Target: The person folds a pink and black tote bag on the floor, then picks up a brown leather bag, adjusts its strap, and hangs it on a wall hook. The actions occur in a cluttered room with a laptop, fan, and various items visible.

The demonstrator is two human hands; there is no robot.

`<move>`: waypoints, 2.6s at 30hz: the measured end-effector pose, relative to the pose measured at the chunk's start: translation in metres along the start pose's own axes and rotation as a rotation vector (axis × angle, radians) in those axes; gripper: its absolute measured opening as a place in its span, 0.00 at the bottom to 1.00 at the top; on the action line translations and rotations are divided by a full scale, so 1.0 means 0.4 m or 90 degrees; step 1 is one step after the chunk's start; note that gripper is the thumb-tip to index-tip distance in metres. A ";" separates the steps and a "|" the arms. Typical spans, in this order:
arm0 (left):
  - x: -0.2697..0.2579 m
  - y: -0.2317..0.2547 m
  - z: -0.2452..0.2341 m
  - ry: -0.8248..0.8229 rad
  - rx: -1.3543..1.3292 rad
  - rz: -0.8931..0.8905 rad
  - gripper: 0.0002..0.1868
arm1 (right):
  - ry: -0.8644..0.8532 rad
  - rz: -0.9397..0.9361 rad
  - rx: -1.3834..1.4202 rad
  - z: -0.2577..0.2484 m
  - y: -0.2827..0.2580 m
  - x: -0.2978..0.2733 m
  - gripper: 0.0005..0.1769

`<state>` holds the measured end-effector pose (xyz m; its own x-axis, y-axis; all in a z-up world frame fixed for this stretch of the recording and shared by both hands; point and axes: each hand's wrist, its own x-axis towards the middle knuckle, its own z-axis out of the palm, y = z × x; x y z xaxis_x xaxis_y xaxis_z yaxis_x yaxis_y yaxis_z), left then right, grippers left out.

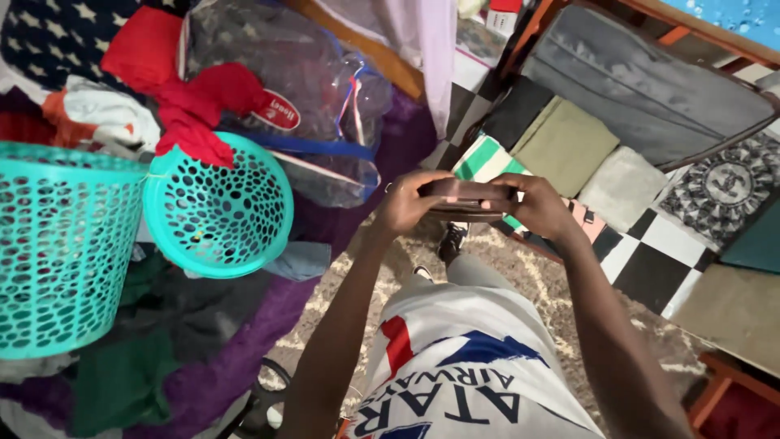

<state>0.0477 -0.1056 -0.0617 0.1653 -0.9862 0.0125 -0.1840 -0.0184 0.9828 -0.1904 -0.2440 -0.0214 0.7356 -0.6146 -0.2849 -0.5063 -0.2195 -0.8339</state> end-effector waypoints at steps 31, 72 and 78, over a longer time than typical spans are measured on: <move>0.749 0.165 0.029 -0.092 -0.038 0.033 0.22 | 0.291 0.142 0.239 -0.458 -0.007 0.289 0.20; 1.761 0.233 -0.308 0.077 -0.017 0.131 0.18 | 0.437 -0.092 0.504 -0.847 -0.116 1.233 0.13; 1.823 0.237 -0.403 0.073 -0.058 0.076 0.19 | 0.364 -0.136 0.488 -0.910 -0.137 1.364 0.13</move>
<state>0.3068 -0.7998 0.0702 0.2576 -0.9551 0.1465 -0.1219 0.1182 0.9855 0.0749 -0.8431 0.0411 0.3469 -0.9378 0.0107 0.1895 0.0589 -0.9801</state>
